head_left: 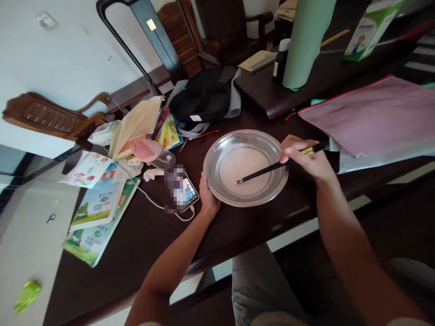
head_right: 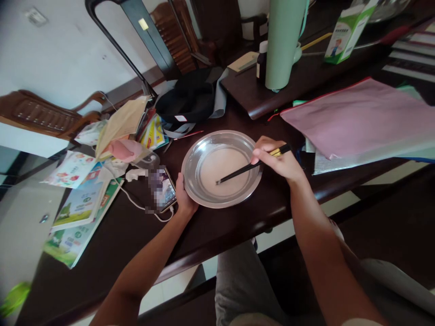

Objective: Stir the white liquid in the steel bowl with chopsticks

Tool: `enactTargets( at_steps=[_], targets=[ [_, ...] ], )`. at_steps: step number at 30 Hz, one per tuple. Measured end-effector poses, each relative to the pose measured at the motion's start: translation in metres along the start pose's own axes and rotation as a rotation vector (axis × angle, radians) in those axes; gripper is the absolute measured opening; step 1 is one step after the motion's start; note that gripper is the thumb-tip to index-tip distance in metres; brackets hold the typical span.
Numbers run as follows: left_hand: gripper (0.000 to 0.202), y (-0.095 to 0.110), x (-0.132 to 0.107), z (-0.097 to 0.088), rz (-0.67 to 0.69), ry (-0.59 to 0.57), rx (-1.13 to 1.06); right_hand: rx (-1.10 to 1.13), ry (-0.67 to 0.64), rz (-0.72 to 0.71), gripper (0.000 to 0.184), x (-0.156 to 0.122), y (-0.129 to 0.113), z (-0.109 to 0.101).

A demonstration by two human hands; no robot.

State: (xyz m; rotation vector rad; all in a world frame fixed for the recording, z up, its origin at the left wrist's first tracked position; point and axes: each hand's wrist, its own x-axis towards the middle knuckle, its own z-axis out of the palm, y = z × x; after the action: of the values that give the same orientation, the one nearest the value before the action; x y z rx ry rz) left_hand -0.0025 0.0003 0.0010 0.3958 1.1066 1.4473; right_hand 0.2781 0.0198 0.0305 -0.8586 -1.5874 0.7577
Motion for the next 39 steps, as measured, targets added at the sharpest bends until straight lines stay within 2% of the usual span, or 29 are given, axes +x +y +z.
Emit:
enactTargets(
  at_steps=[2,5,7,9,12,13,15,17,18,19,23,25,28,30,32,35,37,39],
  targets=[
    [0.033,0.0,-0.0003,0.0011,0.01,0.004,-0.001,-0.068,-0.003,0.005,0.033,0.001,-0.0016,0.0012],
    [0.033,-0.0002,-0.0005,0.0019,0.012,0.003,-0.001,-0.08,0.161,-0.018,0.036,0.0006,0.0012,0.0001],
    [0.033,-0.0004,-0.0005,0.0014,0.01,0.002,-0.003,-0.002,0.206,-0.025,0.041,-0.0006,0.003,-0.0014],
    [0.033,-0.0007,-0.0002,0.0005,0.011,0.004,-0.001,0.065,0.119,-0.006,0.042,-0.0013,0.002,-0.0015],
    [0.034,-0.0011,0.0005,-0.0009,0.023,0.001,0.001,0.016,-0.025,0.031,0.033,-0.0004,-0.0014,0.0006],
    [0.035,-0.0012,0.0007,-0.0011,0.025,-0.003,0.0,-0.021,-0.011,0.03,0.031,0.0001,-0.0015,0.0012],
    [0.035,-0.0012,0.0008,-0.0012,0.017,-0.009,-0.005,-0.067,0.102,0.014,0.032,0.0006,0.0004,0.0012],
    [0.034,-0.001,0.0008,-0.0011,0.004,-0.013,-0.011,-0.048,0.228,-0.009,0.038,0.0002,0.0033,0.0],
    [0.034,-0.0009,0.0007,-0.001,0.002,-0.015,-0.013,-0.023,0.25,-0.014,0.041,-0.0001,0.004,-0.0006],
    [0.034,-0.0009,0.0007,-0.0011,0.002,-0.017,-0.014,0.001,0.233,-0.01,0.043,-0.0003,0.0036,-0.001],
    [0.035,-0.0016,0.0015,-0.0023,0.011,-0.02,-0.006,-0.026,-0.005,0.037,0.038,0.001,-0.0036,0.001],
    [0.034,-0.0024,0.002,-0.0029,0.016,-0.015,-0.006,-0.07,0.003,0.029,0.035,0.0019,-0.0047,0.002],
    [0.035,-0.0029,0.0022,-0.0028,0.013,-0.019,-0.008,-0.061,0.176,0.01,0.037,0.0011,-0.0002,0.001],
    [0.036,-0.0024,0.0017,-0.0022,0.009,-0.025,-0.005,0.007,0.224,0.0,0.041,-0.0001,0.0025,-0.0001],
    [0.036,-0.0016,0.0011,-0.0017,0.01,-0.027,-0.001,0.047,0.134,-0.003,0.041,-0.0005,0.002,0.0],
    [0.034,-0.0009,0.0005,-0.0017,0.013,-0.025,0.005,-0.025,-0.027,0.005,0.032,0.0007,-0.0016,0.0019],
    [0.034,-0.001,0.0006,-0.0021,0.012,-0.029,0.015,-0.092,0.027,0.002,0.031,0.0012,-0.0019,0.0021],
    [0.035,-0.0015,0.0009,-0.0027,0.01,-0.037,0.027,-0.103,0.17,-0.005,0.037,0.0006,0.0,0.0009]
  ],
)
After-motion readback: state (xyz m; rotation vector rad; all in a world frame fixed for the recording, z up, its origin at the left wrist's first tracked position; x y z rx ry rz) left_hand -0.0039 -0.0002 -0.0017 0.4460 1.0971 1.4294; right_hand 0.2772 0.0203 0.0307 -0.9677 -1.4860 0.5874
